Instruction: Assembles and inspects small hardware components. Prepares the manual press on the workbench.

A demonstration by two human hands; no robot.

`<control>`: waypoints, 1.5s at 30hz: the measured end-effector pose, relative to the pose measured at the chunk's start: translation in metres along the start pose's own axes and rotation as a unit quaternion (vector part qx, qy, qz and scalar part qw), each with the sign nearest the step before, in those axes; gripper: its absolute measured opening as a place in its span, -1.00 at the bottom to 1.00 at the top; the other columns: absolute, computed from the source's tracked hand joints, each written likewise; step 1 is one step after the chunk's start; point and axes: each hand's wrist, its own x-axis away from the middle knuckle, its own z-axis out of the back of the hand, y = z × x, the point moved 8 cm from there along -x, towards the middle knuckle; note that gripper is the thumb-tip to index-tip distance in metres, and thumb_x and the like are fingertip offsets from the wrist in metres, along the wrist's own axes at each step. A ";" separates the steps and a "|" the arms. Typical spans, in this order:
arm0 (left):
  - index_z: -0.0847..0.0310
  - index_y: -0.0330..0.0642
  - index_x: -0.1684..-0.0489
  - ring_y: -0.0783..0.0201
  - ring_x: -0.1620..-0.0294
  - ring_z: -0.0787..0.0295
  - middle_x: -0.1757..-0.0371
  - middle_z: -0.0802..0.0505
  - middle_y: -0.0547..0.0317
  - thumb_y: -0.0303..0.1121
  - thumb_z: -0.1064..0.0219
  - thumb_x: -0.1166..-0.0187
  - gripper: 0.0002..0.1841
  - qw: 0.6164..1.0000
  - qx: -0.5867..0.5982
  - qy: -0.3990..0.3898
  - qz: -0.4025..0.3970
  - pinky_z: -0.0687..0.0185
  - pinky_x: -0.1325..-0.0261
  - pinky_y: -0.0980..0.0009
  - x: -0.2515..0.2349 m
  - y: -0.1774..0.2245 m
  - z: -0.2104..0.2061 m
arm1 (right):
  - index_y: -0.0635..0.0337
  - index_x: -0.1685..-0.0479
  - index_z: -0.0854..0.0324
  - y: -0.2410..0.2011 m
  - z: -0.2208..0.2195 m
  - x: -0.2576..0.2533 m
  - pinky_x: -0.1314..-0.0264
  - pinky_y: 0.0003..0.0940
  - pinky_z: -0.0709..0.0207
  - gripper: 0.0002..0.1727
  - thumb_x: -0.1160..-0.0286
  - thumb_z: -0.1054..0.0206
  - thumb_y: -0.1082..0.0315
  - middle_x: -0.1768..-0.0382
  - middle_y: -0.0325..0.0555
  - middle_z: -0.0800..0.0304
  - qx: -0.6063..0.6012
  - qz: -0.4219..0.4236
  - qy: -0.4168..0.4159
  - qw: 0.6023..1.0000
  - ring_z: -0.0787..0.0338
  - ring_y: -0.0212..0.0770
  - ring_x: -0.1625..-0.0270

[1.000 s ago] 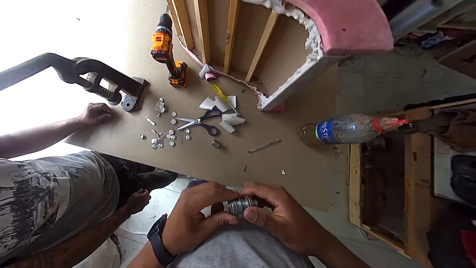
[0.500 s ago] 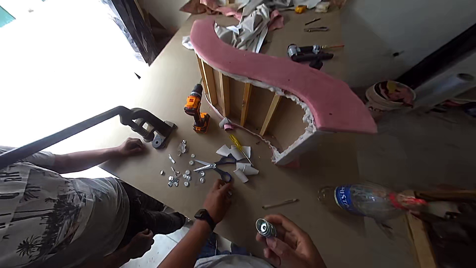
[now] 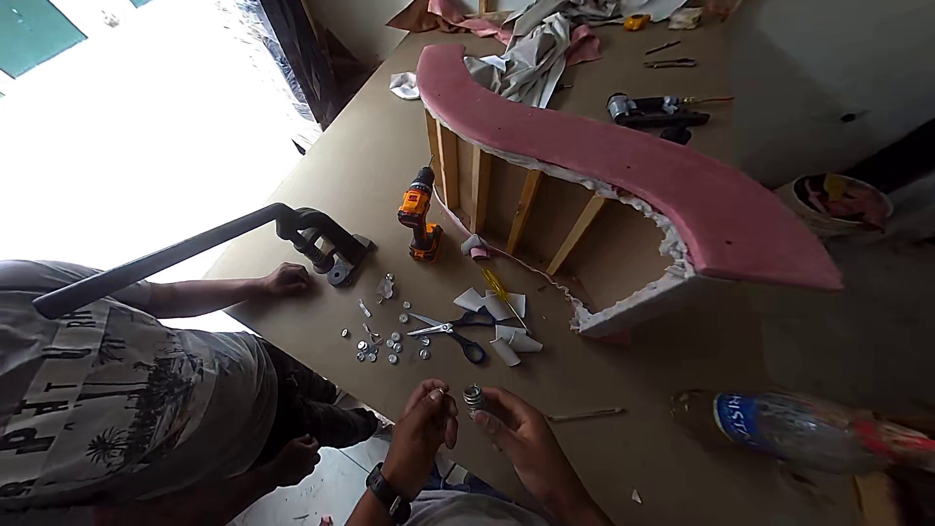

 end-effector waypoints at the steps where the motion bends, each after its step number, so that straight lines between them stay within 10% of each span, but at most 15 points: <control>1: -0.33 -0.17 -0.54 0.19 0.34 -0.69 0.13 -0.72 -0.09 -0.25 -0.19 -0.77 -0.57 1.000 -0.005 -0.015 -0.013 -0.70 0.26 0.30 0.002 0.013 0.001 | 0.18 -0.28 -0.71 -0.002 -0.013 -0.006 0.25 -0.32 -0.74 -0.51 -0.53 -0.50 0.04 0.06 -0.06 -0.86 -0.004 -0.001 -0.013 1.000 -0.81 -0.17 0.23; 4: -0.16 -0.14 -0.81 0.17 0.17 -0.70 -0.07 -0.70 -0.10 -0.25 -0.54 -0.51 -0.16 0.991 -0.104 -0.056 -0.059 -0.73 0.15 0.27 0.008 0.055 0.003 | 0.03 -0.26 -0.74 -0.011 -0.052 -0.020 0.08 -0.34 -0.84 -0.57 -0.52 -0.51 0.01 0.06 -0.29 -0.89 0.112 0.017 -0.038 0.993 -0.87 -0.31 0.13; 8: -0.61 -0.15 -0.47 0.12 -0.17 -0.75 -0.31 -0.73 -0.03 -0.11 -0.53 -0.52 -0.43 0.967 -0.249 -0.007 -0.062 -0.77 -0.23 0.13 0.013 0.080 0.037 | -0.06 -0.47 -0.65 -0.011 -0.115 -0.037 -0.06 -0.33 -0.85 -0.46 -0.49 -0.52 0.07 -0.07 -0.37 -0.88 0.214 -0.010 -0.145 0.966 -0.88 -0.42 0.04; 13: -0.65 -0.27 -0.09 0.29 0.50 -0.54 0.25 -0.70 0.01 -0.18 -0.37 -0.69 -0.69 0.985 -0.143 0.075 -0.066 -0.52 0.47 0.40 0.021 0.096 0.110 | -0.09 -0.23 -0.77 -0.009 -0.111 -0.126 0.15 -0.26 -0.85 -0.69 -0.65 -0.37 0.07 0.19 -0.36 -0.92 0.235 0.004 -0.048 0.971 -0.88 -0.31 0.25; 19: -0.78 -0.09 -0.02 0.19 0.24 -0.67 -0.16 -0.71 0.01 -0.20 -0.52 -0.52 -0.75 0.963 -0.230 0.135 -0.044 -0.63 0.39 0.35 0.034 0.130 0.165 | -0.24 -0.15 -0.83 0.046 -0.083 -0.257 -0.05 -0.02 -0.74 -0.76 -0.58 -0.43 0.20 -0.02 -0.22 -0.75 0.538 0.069 -0.018 0.840 -0.77 -0.18 0.01; 26: -0.74 -0.19 -0.08 0.20 0.41 -0.63 0.02 -0.78 -0.06 -0.35 -0.56 -0.47 -0.72 0.975 -0.176 0.134 -0.011 -0.57 0.47 0.35 0.042 0.152 0.174 | -0.25 0.00 -0.87 0.058 -0.102 -0.280 -0.05 -0.20 -0.72 -0.84 -0.57 -0.43 0.15 0.02 -0.34 -0.73 0.596 0.192 -0.149 0.766 -0.73 -0.30 -0.09; 35: -0.76 -0.14 0.15 0.23 0.28 -0.68 -0.17 -0.75 0.01 -0.21 -0.57 -0.49 -0.77 0.957 -0.231 0.125 -0.123 -0.61 0.40 0.39 0.036 0.167 0.147 | 0.05 0.08 -0.76 0.057 -0.121 -0.298 -0.02 0.09 -0.71 -0.80 -0.43 -0.53 0.21 0.06 -0.03 -0.71 0.680 0.042 -0.193 0.706 -0.76 0.03 -0.01; 42: -0.77 -0.15 0.13 0.23 0.31 -0.69 -0.13 -0.78 0.03 -0.21 -0.58 -0.48 -0.77 0.940 -0.245 0.170 -0.163 -0.62 0.41 0.38 0.047 0.166 0.143 | -0.04 0.09 -0.85 -0.010 -0.166 -0.221 0.35 -0.18 -0.81 -0.85 -0.48 -0.56 0.19 0.27 -0.25 -0.90 0.293 0.048 -0.097 0.950 -0.82 -0.18 0.41; 45: -0.78 -0.14 0.12 0.23 0.29 -0.69 -0.09 -0.79 0.06 -0.20 -0.58 -0.49 -0.76 0.935 -0.249 0.199 -0.157 -0.64 0.36 0.36 0.060 0.161 0.139 | -0.09 0.00 -0.86 -0.039 -0.217 -0.151 0.26 -0.26 -0.86 -0.86 -0.60 -0.44 0.26 0.01 -0.28 -0.86 0.183 0.129 -0.177 0.958 -0.84 -0.21 0.26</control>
